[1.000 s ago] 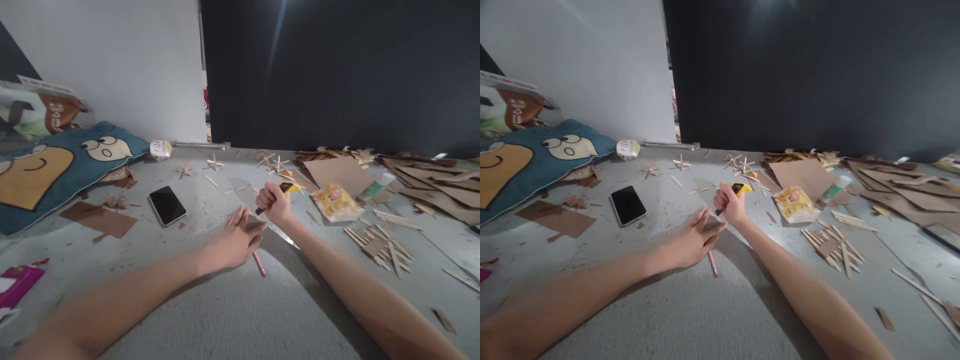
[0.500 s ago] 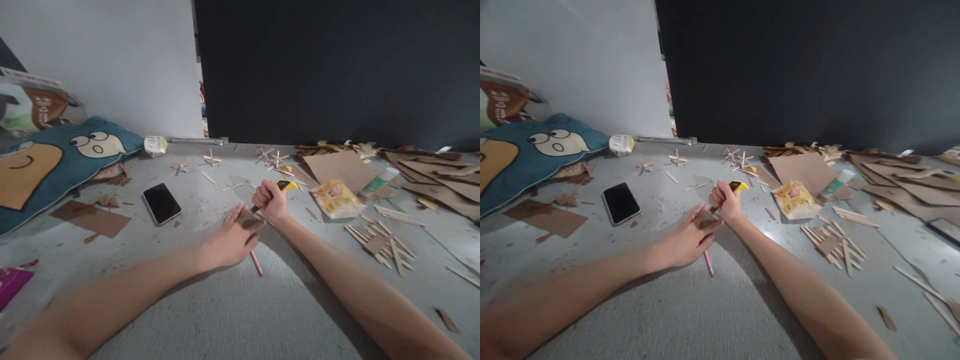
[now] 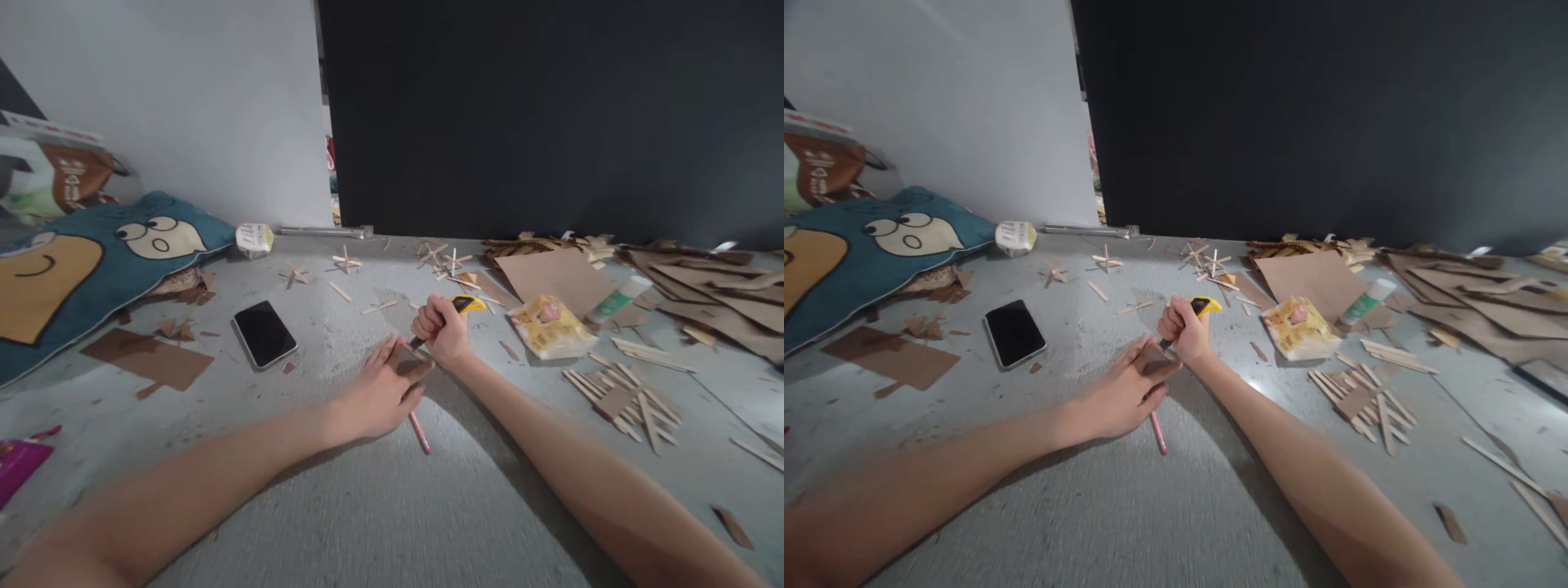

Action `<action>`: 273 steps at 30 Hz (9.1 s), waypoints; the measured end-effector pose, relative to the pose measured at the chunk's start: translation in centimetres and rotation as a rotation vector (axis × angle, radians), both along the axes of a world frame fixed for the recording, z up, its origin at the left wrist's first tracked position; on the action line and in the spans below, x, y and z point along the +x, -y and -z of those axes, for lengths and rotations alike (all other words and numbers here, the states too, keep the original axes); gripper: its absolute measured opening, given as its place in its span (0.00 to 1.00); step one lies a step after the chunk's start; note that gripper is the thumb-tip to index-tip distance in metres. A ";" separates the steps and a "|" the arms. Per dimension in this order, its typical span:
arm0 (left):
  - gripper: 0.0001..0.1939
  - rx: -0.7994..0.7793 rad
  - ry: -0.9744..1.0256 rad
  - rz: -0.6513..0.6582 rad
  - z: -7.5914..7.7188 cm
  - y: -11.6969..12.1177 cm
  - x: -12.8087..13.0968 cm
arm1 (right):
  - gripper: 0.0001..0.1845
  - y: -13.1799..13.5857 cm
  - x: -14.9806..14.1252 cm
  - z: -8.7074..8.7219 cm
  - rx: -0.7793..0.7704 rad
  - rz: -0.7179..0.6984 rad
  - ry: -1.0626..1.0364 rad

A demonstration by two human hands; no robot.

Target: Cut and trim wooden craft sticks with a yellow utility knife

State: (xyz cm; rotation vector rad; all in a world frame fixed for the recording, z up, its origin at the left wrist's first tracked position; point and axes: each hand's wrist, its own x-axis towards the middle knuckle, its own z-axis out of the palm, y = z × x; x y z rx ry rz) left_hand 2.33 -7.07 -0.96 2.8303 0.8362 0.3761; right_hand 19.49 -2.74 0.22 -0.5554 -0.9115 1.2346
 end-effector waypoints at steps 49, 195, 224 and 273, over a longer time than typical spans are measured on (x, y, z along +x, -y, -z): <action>0.24 -0.007 0.010 -0.009 -0.1 0.1 0.0 | 0.36 0.1 -0.2 -0.1 -0.009 0.009 -0.006; 0.12 -0.441 0.780 -0.574 1.4 -3.5 -0.6 | 0.30 1.3 -1.1 0.0 -0.003 0.242 0.258; 0.13 -0.482 0.759 -0.583 1.1 -3.1 -0.3 | 0.33 1.0 -1.0 0.2 0.024 0.103 0.153; 0.13 -0.467 0.765 -0.551 1.1 -3.3 -0.2 | 0.32 0.9 0.0 -1.1 0.018 0.111 0.128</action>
